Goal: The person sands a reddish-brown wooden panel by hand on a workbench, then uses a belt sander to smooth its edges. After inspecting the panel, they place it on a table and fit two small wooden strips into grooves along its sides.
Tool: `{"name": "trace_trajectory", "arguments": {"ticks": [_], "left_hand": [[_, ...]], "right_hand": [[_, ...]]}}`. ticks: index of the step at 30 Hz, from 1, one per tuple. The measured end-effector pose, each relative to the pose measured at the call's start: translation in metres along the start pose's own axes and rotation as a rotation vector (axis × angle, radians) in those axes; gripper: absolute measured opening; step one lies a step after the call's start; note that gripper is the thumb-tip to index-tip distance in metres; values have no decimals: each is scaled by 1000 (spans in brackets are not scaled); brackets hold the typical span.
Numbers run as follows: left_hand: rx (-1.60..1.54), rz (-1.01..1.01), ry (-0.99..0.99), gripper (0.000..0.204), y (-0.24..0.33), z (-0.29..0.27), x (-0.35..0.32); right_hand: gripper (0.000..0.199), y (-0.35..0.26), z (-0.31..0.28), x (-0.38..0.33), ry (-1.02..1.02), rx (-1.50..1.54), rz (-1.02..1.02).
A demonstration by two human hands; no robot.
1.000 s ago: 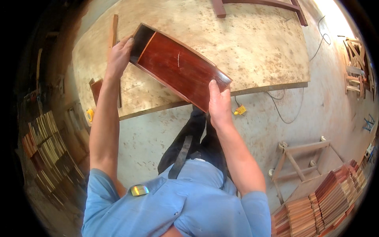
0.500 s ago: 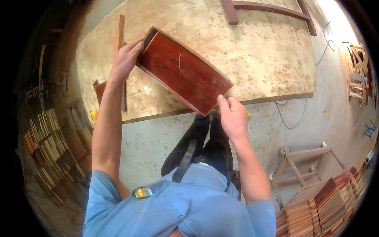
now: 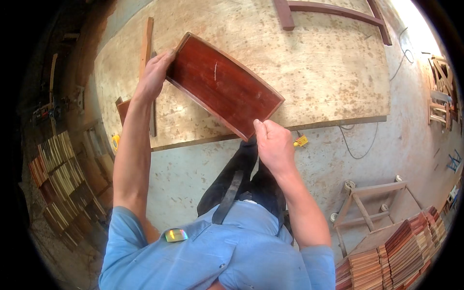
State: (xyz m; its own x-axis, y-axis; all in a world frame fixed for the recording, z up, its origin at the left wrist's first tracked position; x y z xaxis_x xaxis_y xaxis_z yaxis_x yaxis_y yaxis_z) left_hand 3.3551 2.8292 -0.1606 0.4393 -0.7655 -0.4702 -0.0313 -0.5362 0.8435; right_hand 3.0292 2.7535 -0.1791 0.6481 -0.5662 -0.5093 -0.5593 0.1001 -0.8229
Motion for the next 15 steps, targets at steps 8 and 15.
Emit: {"name": "trace_trajectory", "arguments": {"ticks": [8,15], "left_hand": [[-1,-25,-64,38,14,3,-5],[-45,2,-114,38,7,5,1]], "right_hand": [[38,-20,-8,1,-5,-271,-63],[38,1,-6,2,-57,4,54]]}}
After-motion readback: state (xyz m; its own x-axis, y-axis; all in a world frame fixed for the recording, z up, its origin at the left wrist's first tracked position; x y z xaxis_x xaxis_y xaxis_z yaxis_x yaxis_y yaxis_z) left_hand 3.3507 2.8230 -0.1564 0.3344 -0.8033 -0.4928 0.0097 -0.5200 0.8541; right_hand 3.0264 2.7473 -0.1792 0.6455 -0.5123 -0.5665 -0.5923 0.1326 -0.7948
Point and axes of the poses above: each hand's wrist, its own x-axis towards the middle knuckle, its own z-axis out of the palm, y = z × x, the point moved 5 cm from there along x, towards the middle knuckle, and after that the axes turned 11 degrees about -y, right-handed, at the moved point
